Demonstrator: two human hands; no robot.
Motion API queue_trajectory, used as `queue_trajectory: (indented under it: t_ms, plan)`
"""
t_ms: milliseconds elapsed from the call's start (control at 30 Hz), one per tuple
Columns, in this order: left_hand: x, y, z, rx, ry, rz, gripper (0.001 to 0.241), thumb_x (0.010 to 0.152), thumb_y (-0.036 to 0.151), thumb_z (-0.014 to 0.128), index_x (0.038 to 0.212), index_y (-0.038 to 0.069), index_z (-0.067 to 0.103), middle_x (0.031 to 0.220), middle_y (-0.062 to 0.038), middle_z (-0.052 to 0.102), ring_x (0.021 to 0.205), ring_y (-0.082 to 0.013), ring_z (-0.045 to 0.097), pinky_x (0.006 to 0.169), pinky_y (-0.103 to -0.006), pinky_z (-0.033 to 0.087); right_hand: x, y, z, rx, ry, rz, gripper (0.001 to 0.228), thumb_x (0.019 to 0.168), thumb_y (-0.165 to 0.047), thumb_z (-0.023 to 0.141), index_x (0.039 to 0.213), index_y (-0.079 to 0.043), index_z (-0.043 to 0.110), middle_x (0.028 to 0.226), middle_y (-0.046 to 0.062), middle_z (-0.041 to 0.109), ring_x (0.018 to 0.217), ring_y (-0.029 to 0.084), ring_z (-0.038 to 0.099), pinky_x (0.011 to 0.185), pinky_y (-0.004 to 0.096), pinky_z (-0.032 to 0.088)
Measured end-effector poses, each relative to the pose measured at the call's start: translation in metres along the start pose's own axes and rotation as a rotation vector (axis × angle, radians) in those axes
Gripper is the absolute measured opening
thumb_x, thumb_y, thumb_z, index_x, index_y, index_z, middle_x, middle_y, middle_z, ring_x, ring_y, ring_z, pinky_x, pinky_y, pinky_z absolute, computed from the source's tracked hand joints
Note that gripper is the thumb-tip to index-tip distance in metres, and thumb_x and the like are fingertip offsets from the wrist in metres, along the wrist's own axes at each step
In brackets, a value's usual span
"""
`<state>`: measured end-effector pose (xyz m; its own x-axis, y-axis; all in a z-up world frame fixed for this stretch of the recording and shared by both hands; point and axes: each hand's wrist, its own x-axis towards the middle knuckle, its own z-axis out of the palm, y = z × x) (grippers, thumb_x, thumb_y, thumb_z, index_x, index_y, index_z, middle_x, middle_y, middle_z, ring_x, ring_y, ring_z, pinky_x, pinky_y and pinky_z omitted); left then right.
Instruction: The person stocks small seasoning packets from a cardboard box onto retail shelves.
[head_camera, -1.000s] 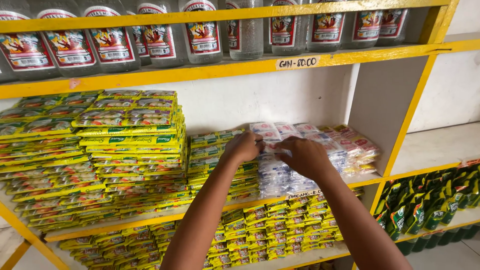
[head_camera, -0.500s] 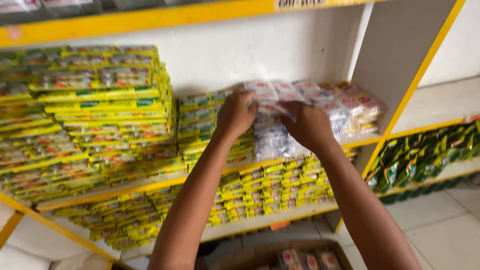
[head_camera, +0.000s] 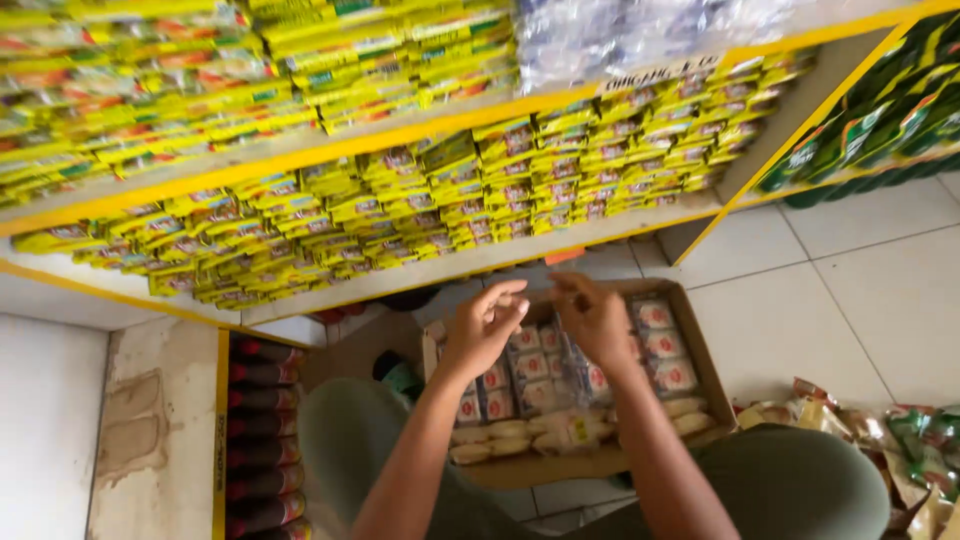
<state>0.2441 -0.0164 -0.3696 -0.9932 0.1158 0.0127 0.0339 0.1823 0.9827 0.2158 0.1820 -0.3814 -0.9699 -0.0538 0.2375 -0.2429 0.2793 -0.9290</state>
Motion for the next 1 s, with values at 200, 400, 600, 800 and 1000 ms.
queue_trajectory:
  t_ms: [200,400,600,800,1000]
  plan:
    - [0.004,-0.24,0.009,-0.057,0.223,-0.361,0.052,0.097,0.028,0.066,0.141,0.002,0.055,0.129,-0.012,0.067,0.115,-0.0217,0.065,0.096,-0.0354,0.052,-0.084,0.199,0.104,0.204,-0.18,0.438,0.022,0.093,-0.011,0.068,0.114,-0.006,0.075,0.081,0.006,0.075,0.054,0.011,0.061,0.048,0.029,0.05]
    - [-0.063,-0.466,0.014,0.267,0.596,-0.746,0.05,0.094,0.027,0.073,0.129,-0.006,0.059,0.127,-0.027,0.063,0.115,-0.038,0.062,0.091,-0.0441,0.049,-0.165,0.315,0.195,0.403,-0.26,0.889,0.031,0.091,-0.002,0.061,0.119,-0.007,0.072,0.087,0.011,0.077,0.06,0.02,0.069,0.05,0.035,0.056]
    - [-0.093,-0.383,0.01,0.258,0.598,-0.97,0.042,0.091,0.024,0.067,0.119,-0.008,0.066,0.115,-0.028,0.071,0.105,-0.0388,0.07,0.085,-0.0455,0.053,-0.257,0.46,0.282,0.747,-0.266,0.773,0.047,0.079,0.009,0.064,0.122,-0.01,0.066,0.092,0.014,0.073,0.075,0.024,0.07,0.064,0.037,0.057]
    - [-0.076,-0.342,0.01,0.326,0.527,-0.979,0.042,0.09,0.02,0.067,0.122,-0.008,0.063,0.119,-0.028,0.069,0.111,-0.0383,0.067,0.091,-0.0449,0.051,-0.257,0.461,0.314,-0.196,-0.284,0.23,0.011,0.089,-0.01,0.056,0.09,-0.008,0.066,0.089,0.02,0.068,0.087,0.04,0.066,0.078,0.049,0.053]
    - [-0.091,-0.383,0.02,0.328,0.488,-0.989,0.043,0.088,0.016,0.066,0.125,-0.007,0.06,0.123,-0.028,0.067,0.117,-0.0377,0.065,0.098,-0.0441,0.049,-0.257,0.443,0.315,-0.203,-0.374,0.348,0.011,0.08,-0.012,0.055,0.084,-0.008,0.064,0.09,0.022,0.069,0.093,0.045,0.064,0.087,0.054,0.049]
